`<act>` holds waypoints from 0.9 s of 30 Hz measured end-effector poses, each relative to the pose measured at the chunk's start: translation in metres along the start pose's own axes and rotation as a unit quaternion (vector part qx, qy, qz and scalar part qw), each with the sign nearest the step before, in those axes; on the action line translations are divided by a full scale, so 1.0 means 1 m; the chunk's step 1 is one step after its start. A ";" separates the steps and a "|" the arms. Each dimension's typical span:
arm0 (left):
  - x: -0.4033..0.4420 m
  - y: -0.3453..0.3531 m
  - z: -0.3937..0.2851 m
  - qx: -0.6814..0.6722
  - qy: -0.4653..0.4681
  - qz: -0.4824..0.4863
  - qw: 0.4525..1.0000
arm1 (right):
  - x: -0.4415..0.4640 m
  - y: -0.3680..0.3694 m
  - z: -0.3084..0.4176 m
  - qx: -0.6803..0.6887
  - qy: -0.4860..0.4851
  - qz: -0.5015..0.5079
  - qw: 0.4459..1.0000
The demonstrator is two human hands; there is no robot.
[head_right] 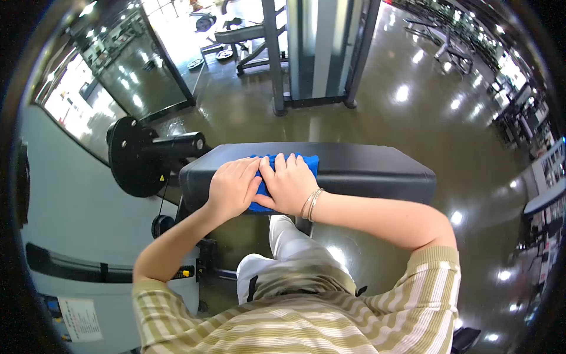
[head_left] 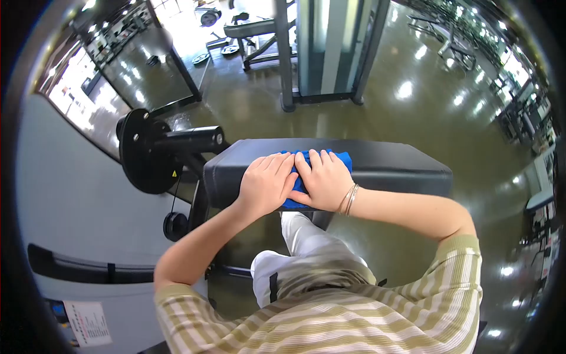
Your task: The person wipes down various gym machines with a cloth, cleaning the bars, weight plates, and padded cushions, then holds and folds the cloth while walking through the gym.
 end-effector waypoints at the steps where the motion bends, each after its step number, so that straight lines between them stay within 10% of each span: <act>1: -0.008 -0.002 0.003 0.005 -0.009 -0.003 1.000 | 0.004 0.007 0.008 0.000 -0.011 0.001 1.000; 11: -0.086 -0.028 0.058 0.100 -0.130 -0.056 0.985 | 0.059 0.046 0.081 -0.013 -0.121 -0.069 0.990; 15: -0.120 -0.011 0.070 -0.112 -0.259 -0.160 0.946 | 0.077 0.059 0.108 -0.021 -0.157 -0.080 0.984; 18: -0.122 -0.001 0.058 -0.390 -0.396 -0.262 0.789 | 0.084 0.065 0.122 -0.010 -0.182 -0.086 0.980; 21: -0.131 0.022 0.044 -0.619 -0.472 -0.349 0.522 | 0.087 0.073 0.132 -0.016 -0.196 -0.079 0.977; 27: -0.152 0.038 0.024 -0.729 -0.378 -0.398 0.409 | 0.085 0.090 0.139 0.032 -0.209 -0.089 0.973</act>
Point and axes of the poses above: each hand's wrist, its own x-axis towards the middle knuckle, its own y-axis out of the palm, z = x × y, the point moved 3 cm from there along x, towards the middle knuckle, and after that the axes turned 9 degrees about x, right-handed, at the moved point
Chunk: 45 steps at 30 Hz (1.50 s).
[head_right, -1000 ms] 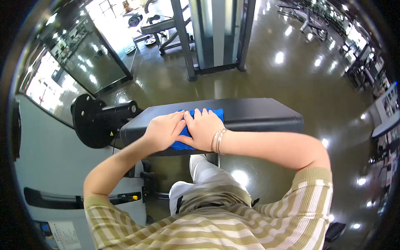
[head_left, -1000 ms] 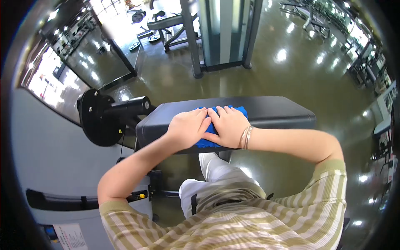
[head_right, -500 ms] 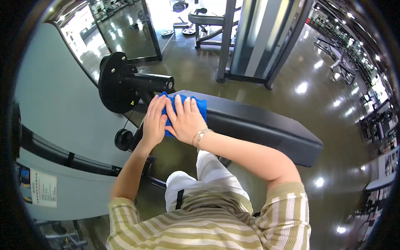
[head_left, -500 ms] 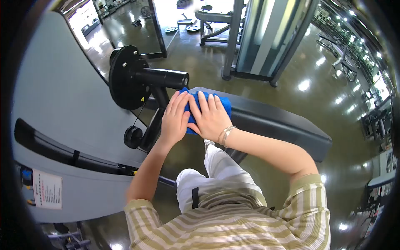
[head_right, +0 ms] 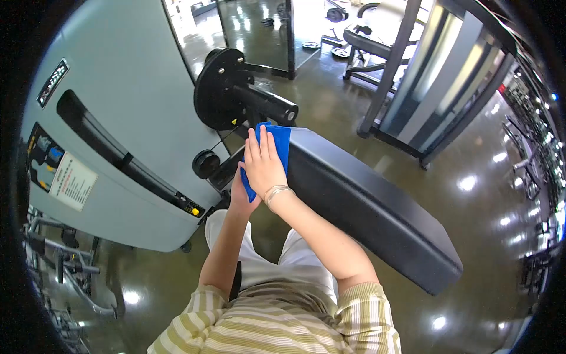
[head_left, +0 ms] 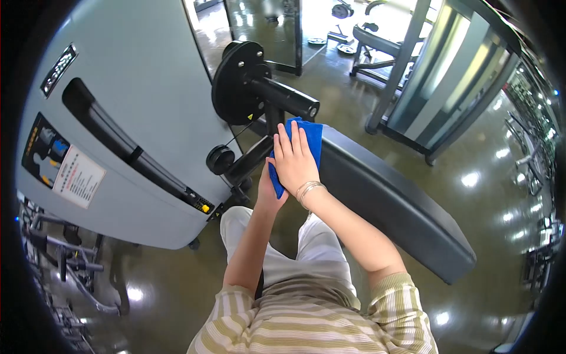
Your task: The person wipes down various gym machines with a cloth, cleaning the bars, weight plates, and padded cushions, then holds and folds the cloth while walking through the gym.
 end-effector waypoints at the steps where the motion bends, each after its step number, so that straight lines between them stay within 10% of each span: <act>1: -0.004 -0.001 -0.003 -0.007 -0.022 -0.052 0.998 | -0.001 0.001 0.004 0.008 -0.007 -0.002 1.000; 4: -0.020 -0.036 -0.002 -0.080 -0.007 0.076 0.994 | -0.012 0.007 0.017 -0.013 -0.001 -0.017 1.000; 7: -0.035 -0.044 -0.011 0.136 0.127 0.063 0.981 | -0.026 0.026 0.029 0.073 -0.003 -0.045 0.996; 10: -0.041 -0.070 -0.019 0.104 0.017 -0.146 0.984 | -0.038 0.045 0.042 0.231 0.020 -0.021 0.972; 16: -0.062 -0.103 -0.056 0.151 0.009 -0.259 0.954 | -0.045 0.097 0.057 0.499 0.070 0.014 0.864; 19: -0.070 -0.128 -0.079 0.206 0.007 -0.249 0.946 | -0.032 0.126 0.066 0.753 0.233 0.067 0.611; 23: -0.071 -0.137 -0.116 0.270 0.015 -0.190 0.944 | 0.000 0.155 0.069 0.846 0.224 0.123 0.467; 32: -0.067 -0.177 -0.143 0.461 -0.063 -0.205 0.861 | 0.003 0.200 0.080 0.808 0.272 0.162 0.497; 37: -0.039 -0.188 -0.132 0.563 0.041 -0.223 0.795 | 0.036 0.197 0.064 0.575 0.153 -0.014 0.804; 38: -0.028 -0.189 -0.130 0.561 0.038 -0.223 0.796 | 0.048 0.191 0.060 0.541 0.176 -0.027 0.822; 41: -0.003 -0.192 -0.130 0.783 0.152 -0.304 0.521 | 0.061 0.216 0.056 0.450 0.192 -0.078 0.868; 45: 0.024 -0.225 -0.077 0.808 0.081 -0.182 0.555 | 0.031 0.283 0.085 0.332 -0.016 0.030 0.943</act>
Point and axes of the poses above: each hand's wrist, its own x-axis towards the middle knuckle, its own y-axis out of the palm, z = x × y, the point moved 3 cm from there along x, towards the middle knuckle, and after that the axes turned 9 degrees about x, right-handed, at the moved point
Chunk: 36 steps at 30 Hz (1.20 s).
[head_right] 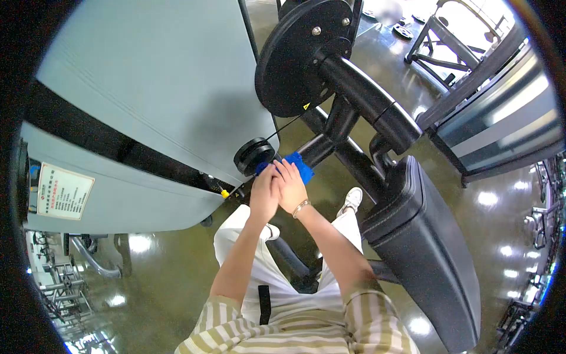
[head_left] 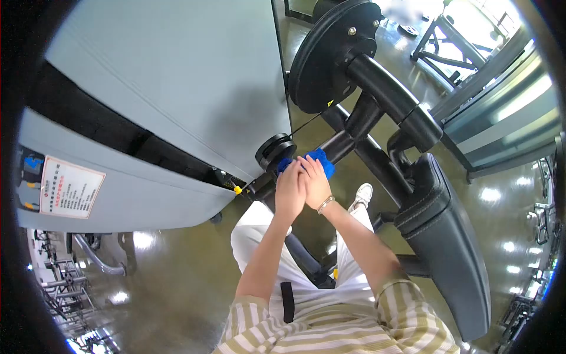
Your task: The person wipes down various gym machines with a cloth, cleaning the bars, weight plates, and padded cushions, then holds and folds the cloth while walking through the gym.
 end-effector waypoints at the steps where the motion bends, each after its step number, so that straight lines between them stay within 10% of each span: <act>1: 0.002 0.004 -0.007 0.124 0.042 -0.043 0.991 | -0.003 0.006 -0.004 0.000 0.004 0.000 1.000; 12: 0.090 0.073 -0.036 0.154 0.035 0.065 0.985 | 0.040 -0.027 -0.112 0.024 -0.071 -0.057 0.996; 23: 0.074 0.045 -0.020 0.101 0.017 0.154 0.983 | 0.016 0.003 -0.074 0.012 0.133 -0.166 0.977; 27: 0.043 0.022 -0.010 0.079 0.103 0.080 0.988 | -0.009 0.004 -0.029 0.212 0.186 -0.154 0.947; 31: 0.044 0.022 -0.020 0.176 0.116 0.063 0.975 | -0.066 0.011 -0.010 0.469 0.350 -0.325 0.742; 34: 0.061 0.043 -0.036 0.216 0.069 0.095 0.969 | -0.056 0.028 -0.003 0.724 0.447 -0.278 0.445; 36: 0.075 0.062 -0.036 0.247 0.044 0.120 0.961 | -0.030 0.023 -0.013 0.748 0.448 -0.276 0.405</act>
Point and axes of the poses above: each hand's wrist, its own x-axis towards the middle knuckle, its own y-axis out of the palm, z = x × y, the point moved 3 cm from there along x, towards the middle knuckle, and after that the axes turned 9 degrees about x, right-handed, at the moved point
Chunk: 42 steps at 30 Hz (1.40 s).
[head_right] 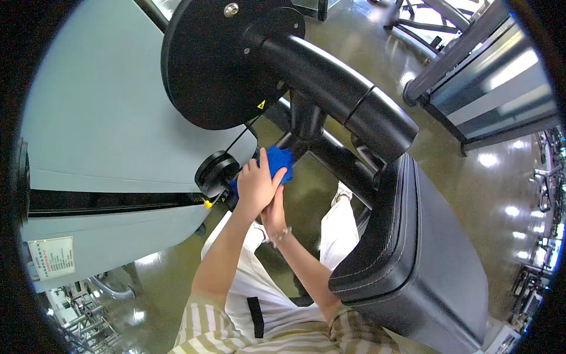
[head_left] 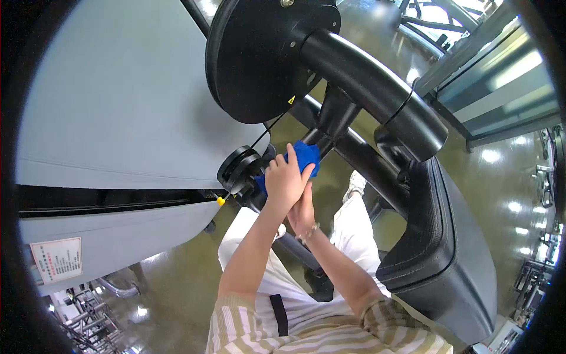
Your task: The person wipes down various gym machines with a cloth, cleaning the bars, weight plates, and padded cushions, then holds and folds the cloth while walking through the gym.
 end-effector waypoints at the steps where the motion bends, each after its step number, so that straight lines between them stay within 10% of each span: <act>1: 0.011 0.000 -0.004 0.001 0.001 0.001 1.000 | 0.012 0.007 0.003 0.034 0.028 0.002 0.999; 12: 0.058 0.010 -0.028 -0.071 -0.001 0.102 0.992 | 0.103 -0.013 0.040 0.142 0.015 0.011 0.990; 31: -0.123 -0.019 0.057 -0.159 -0.007 -0.108 0.981 | -0.030 -0.020 -0.080 0.173 0.253 -0.084 0.948; 37: -0.144 -0.064 0.070 -0.322 -0.228 -0.217 0.893 | -0.059 0.027 -0.025 -0.245 0.118 -0.013 0.962; 42: -0.085 -0.103 0.088 -0.146 -0.196 -0.322 0.915 | -0.023 0.110 0.005 -0.573 -0.232 0.089 0.781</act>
Point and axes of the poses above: each hand's wrist, its own x-axis towards the middle knuckle, its own y-axis out of the palm, z = x × y, the point moved 3 cm from there along x, towards the middle knuckle, and after that the axes turned 9 degrees about x, right-handed, at the moved point
